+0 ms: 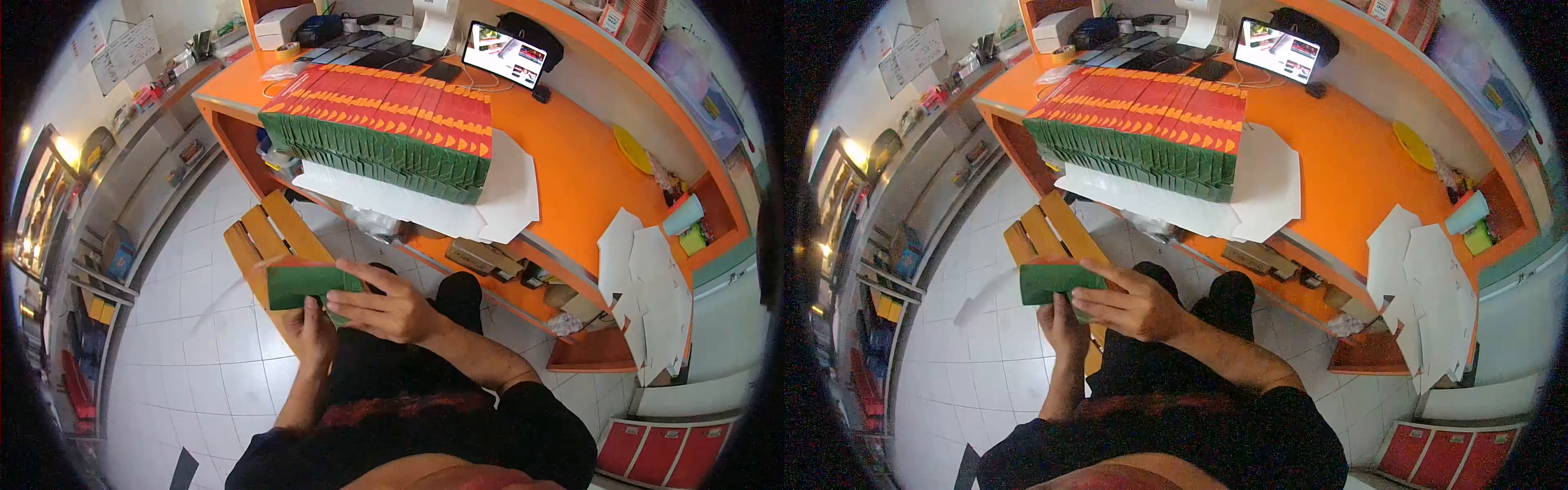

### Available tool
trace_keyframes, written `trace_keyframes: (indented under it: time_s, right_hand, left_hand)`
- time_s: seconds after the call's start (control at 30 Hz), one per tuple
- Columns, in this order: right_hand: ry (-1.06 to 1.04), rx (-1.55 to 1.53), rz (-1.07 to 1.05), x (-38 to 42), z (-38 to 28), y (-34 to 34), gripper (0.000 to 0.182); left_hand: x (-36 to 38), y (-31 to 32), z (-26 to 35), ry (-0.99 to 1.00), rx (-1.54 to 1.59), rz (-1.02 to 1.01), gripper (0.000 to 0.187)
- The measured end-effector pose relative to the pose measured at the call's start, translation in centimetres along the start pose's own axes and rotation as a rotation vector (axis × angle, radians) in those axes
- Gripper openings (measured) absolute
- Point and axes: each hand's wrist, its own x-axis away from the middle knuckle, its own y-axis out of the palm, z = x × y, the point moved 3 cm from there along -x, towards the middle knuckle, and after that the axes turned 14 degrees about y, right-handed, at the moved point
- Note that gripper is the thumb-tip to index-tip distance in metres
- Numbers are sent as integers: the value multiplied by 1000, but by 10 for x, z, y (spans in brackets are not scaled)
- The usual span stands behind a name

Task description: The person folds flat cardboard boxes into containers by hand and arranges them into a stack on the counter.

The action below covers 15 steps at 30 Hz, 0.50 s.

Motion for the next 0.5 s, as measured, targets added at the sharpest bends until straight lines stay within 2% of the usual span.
trace_keyframes:
  time_s: [0.13, 0.23, 0.33, 0.4, 0.43, 0.5]
  right_hand:
    - [71, 107, 143, 14, 2, 17, 35]
    - [103, 73, 170, 18, 9, 25, 35]
    - [128, 2, 42, 17, 13, 22, 40]
    - [141, -47, -91, 12, 19, 12, 44]
    - [186, -178, -35, 13, 24, 9, 50]
    - [187, -74, 62, 7, 6, -3, 49]
  left_hand:
    - [22, 35, -3, -49, 100, 46, 33]
    - [37, 31, -14, -71, 243, 73, 35]
    - [36, 20, -20, 169, -113, 9, 32]
    - [26, 11, -22, 27, -394, -7, 30]
    - [20, 5, -22, -43, -534, -16, 29]
    - [23, -12, -32, 178, -785, -320, 26]
